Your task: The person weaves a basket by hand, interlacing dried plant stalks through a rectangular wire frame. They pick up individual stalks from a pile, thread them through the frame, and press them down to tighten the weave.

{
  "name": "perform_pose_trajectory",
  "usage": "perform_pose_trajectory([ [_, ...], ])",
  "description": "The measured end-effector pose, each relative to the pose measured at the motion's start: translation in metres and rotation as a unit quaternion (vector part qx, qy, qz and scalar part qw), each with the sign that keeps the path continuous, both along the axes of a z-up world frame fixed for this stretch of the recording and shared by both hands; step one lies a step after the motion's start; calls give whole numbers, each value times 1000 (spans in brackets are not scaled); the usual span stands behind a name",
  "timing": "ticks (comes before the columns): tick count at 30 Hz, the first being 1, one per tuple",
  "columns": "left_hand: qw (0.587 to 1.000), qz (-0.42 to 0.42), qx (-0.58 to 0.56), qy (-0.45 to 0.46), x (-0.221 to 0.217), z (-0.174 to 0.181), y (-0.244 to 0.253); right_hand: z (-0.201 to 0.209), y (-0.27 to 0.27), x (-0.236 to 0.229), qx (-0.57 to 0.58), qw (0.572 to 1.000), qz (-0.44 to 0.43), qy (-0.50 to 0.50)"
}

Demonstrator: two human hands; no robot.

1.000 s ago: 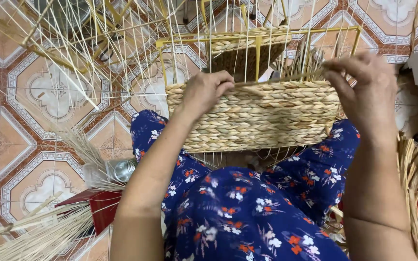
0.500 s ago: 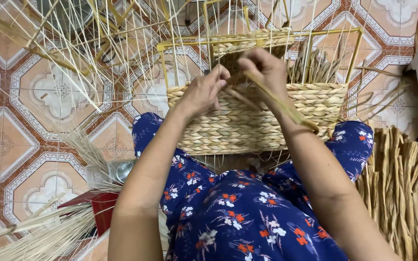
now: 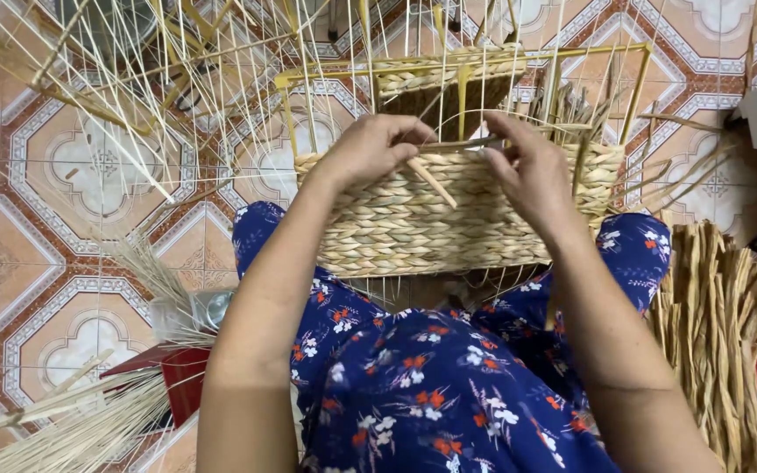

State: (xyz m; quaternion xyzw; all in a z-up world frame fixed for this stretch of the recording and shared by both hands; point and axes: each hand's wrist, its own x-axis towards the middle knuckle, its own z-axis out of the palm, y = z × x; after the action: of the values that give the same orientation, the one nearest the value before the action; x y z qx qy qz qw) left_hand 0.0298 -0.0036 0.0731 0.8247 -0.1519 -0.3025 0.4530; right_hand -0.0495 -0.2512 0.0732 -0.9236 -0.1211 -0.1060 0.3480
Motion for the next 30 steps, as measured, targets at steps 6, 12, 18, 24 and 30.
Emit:
perform_pose_trajectory([
  [6,999,30,-26,-10,6,-33,-1,12,-14,-12,-222,949,-91,205],
  [12,988,70,8,-137,-5,-51,-2,6,-49,-28,-208,967,-146,34],
  [18,972,79,6,-220,-7,-52,-6,-7,-94,-40,-200,953,-224,-24],
  [24,964,235,-98,-73,-9,-27,-10,-35,-182,-68,209,948,-194,-140],
  [30,899,296,-118,-301,-49,-69,-20,7,-18,-59,165,970,-94,154],
])
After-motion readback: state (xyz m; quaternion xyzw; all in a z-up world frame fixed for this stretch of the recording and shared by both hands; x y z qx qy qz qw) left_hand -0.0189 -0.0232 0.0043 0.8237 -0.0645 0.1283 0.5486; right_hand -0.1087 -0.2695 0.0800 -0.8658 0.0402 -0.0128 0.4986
